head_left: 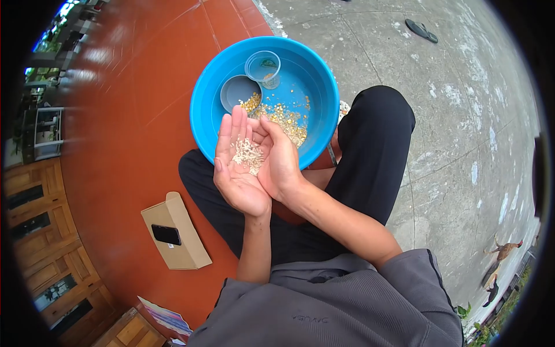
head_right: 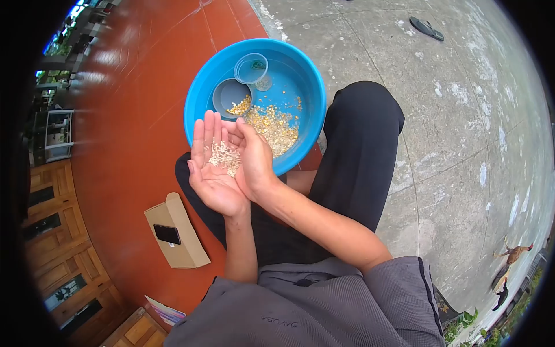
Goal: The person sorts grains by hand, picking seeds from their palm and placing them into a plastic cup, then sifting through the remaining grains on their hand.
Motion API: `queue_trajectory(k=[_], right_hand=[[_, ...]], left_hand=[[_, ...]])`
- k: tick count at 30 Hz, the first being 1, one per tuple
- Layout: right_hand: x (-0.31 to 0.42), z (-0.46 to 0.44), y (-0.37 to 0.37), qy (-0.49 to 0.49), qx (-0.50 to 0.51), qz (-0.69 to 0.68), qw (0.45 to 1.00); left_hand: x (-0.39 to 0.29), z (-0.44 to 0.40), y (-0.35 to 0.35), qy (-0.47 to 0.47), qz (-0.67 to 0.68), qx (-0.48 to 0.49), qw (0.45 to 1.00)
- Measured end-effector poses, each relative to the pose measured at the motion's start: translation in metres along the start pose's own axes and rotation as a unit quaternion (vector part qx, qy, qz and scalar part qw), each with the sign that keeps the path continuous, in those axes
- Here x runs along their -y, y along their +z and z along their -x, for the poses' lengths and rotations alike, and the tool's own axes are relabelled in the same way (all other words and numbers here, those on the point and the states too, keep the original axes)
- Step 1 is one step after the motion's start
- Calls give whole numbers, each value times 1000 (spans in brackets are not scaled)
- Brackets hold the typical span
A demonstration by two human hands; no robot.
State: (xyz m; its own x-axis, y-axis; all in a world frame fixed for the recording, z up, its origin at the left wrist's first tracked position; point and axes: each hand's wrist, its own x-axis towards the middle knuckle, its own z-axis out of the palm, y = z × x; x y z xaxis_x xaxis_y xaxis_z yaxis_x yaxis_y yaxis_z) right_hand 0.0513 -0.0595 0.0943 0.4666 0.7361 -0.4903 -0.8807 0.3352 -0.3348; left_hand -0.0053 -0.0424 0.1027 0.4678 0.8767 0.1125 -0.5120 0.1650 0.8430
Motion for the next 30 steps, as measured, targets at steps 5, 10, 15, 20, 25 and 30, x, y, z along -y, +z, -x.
queue_trajectory(k=[5,10,15,20,25,30], right_hand=[[-5,-7,-11,-17,27,-17,999],[-8,-7,-13,-5,-17,-33,999],[7,-4,-12,-3,20,-45,999],[15,5,5,55,49,-116,991],[20,6,15,81,65,-112,988],[29,1,10,67,71,-101,990]], left_hand=[[4,-5,3,47,-128,47,990],[3,-22,-9,43,-241,166,955],[12,-21,4,147,-149,180,961],[5,-19,6,225,-55,136,963],[-11,-27,12,205,-9,89,975],[0,-45,26,251,-15,88,964]])
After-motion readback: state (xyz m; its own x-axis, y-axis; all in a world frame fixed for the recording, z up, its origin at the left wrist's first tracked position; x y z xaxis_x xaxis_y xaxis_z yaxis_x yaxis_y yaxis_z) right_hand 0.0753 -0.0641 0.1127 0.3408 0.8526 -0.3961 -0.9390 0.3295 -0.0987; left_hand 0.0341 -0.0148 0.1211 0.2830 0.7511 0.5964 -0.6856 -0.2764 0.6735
